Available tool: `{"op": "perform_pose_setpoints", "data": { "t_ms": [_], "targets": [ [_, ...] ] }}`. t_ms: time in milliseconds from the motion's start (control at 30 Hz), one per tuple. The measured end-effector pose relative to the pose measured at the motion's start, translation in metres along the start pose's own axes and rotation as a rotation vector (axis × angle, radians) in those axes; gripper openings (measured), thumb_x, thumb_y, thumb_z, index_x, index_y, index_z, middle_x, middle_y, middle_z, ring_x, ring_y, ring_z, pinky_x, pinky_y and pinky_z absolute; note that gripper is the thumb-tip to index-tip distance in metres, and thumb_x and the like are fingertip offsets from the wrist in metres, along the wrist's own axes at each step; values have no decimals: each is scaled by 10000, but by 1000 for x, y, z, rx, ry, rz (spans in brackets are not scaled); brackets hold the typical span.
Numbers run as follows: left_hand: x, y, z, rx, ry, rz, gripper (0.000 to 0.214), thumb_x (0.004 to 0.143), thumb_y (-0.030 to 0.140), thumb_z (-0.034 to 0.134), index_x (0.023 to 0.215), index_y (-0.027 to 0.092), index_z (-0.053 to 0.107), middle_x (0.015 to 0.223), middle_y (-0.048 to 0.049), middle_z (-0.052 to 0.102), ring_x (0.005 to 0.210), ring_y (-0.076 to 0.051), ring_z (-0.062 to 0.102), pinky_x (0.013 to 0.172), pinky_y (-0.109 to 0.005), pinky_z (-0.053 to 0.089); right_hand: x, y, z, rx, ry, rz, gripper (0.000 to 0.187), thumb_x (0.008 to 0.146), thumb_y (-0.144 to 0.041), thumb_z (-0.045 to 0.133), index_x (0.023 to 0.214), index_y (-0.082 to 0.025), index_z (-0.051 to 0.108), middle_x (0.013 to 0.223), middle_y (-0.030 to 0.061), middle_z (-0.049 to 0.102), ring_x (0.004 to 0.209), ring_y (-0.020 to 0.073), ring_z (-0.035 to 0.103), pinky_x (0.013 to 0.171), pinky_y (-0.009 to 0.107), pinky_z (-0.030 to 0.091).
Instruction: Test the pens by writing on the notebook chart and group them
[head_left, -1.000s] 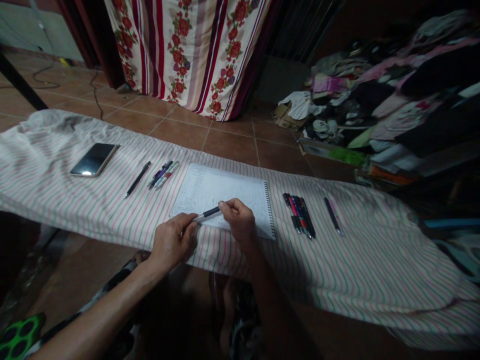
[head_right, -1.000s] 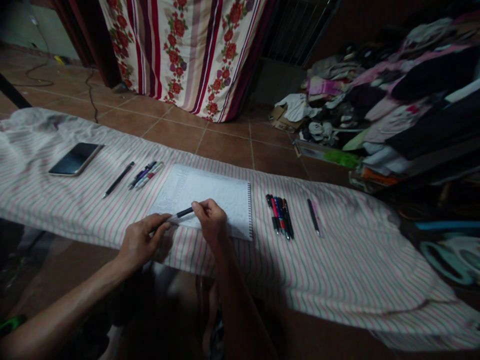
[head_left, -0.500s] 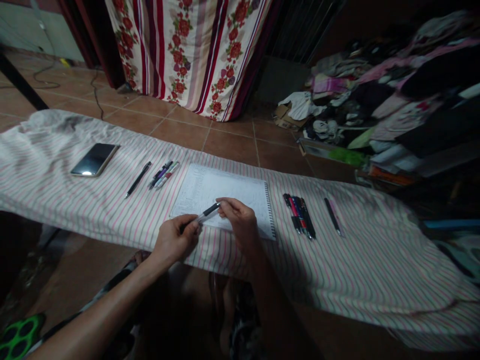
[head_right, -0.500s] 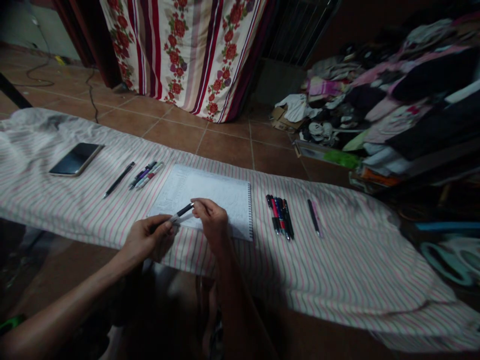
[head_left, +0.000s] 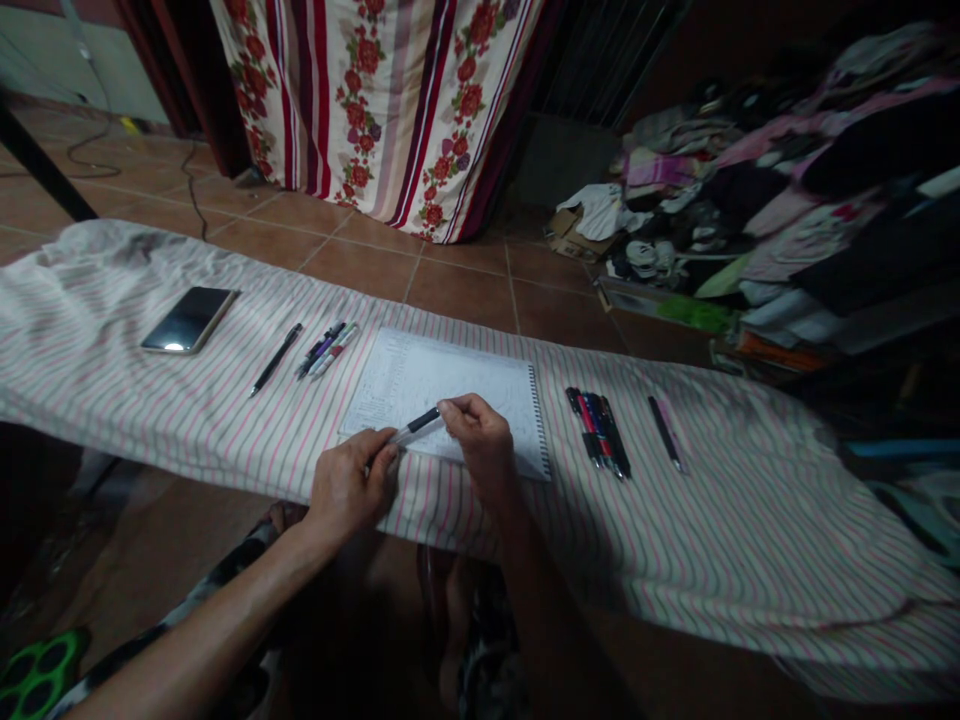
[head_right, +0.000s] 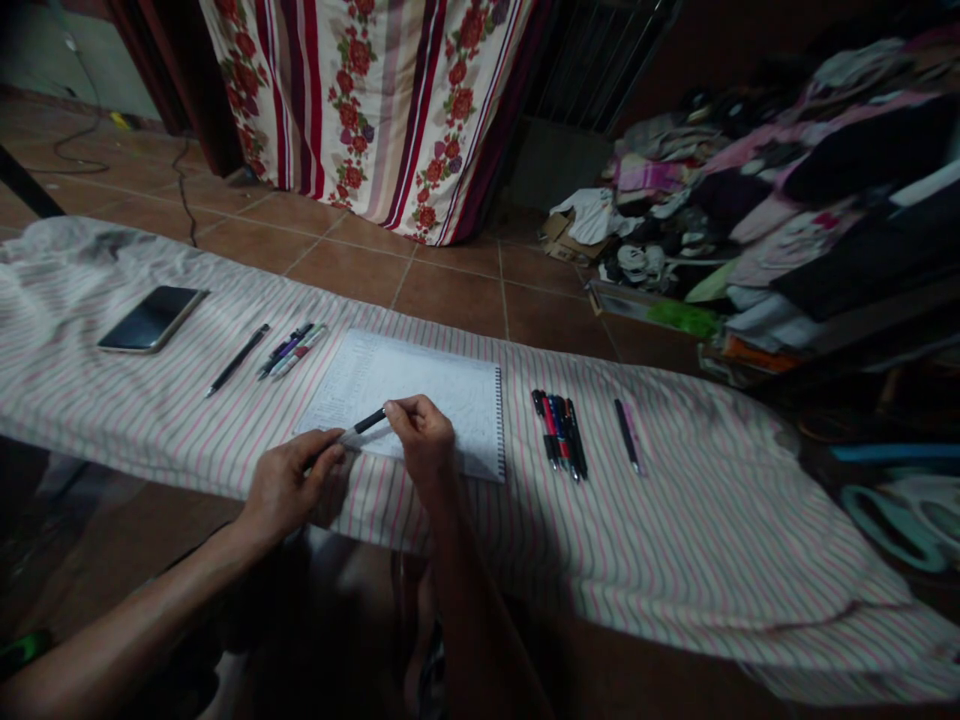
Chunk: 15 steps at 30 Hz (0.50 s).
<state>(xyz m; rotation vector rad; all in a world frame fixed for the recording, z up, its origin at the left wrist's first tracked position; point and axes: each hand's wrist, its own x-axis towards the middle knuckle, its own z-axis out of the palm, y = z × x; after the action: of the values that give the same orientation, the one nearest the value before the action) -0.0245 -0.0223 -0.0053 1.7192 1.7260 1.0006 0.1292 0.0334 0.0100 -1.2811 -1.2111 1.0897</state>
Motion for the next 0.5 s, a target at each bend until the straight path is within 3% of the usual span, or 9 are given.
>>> {"op": "perform_pose_setpoints", "data": {
  "t_ms": [100, 267, 500],
  "targets": [
    [1, 0, 4, -180, -26, -55, 304, 798, 334, 501, 958, 148, 679, 834, -93, 693, 810, -232, 623, 760, -347, 445, -2, -2, 2, 53, -8, 17, 201, 672, -373, 644, 704, -176, 629, 532, -45, 539, 525, 94, 485, 523, 221, 379],
    [3, 3, 9, -776, -205, -231, 256, 767, 367, 567, 779, 128, 658, 651, -31, 608, 638, -146, 553, 649, -281, 427, -4, -4, 3, 170, -75, 76, 237, 660, -331, 660, 845, -187, 697, 618, -23, 599, 585, 104, 522, 596, 244, 423],
    [5, 4, 7, -1019, -297, -304, 278, 699, 378, 680, 776, 112, 663, 630, -15, 579, 622, -118, 519, 655, -273, 406, -3, -7, 2, 186, -77, 61, 221, 652, -339, 672, 816, -200, 726, 585, -32, 558, 569, 92, 467, 573, 244, 394]
  ]
}}
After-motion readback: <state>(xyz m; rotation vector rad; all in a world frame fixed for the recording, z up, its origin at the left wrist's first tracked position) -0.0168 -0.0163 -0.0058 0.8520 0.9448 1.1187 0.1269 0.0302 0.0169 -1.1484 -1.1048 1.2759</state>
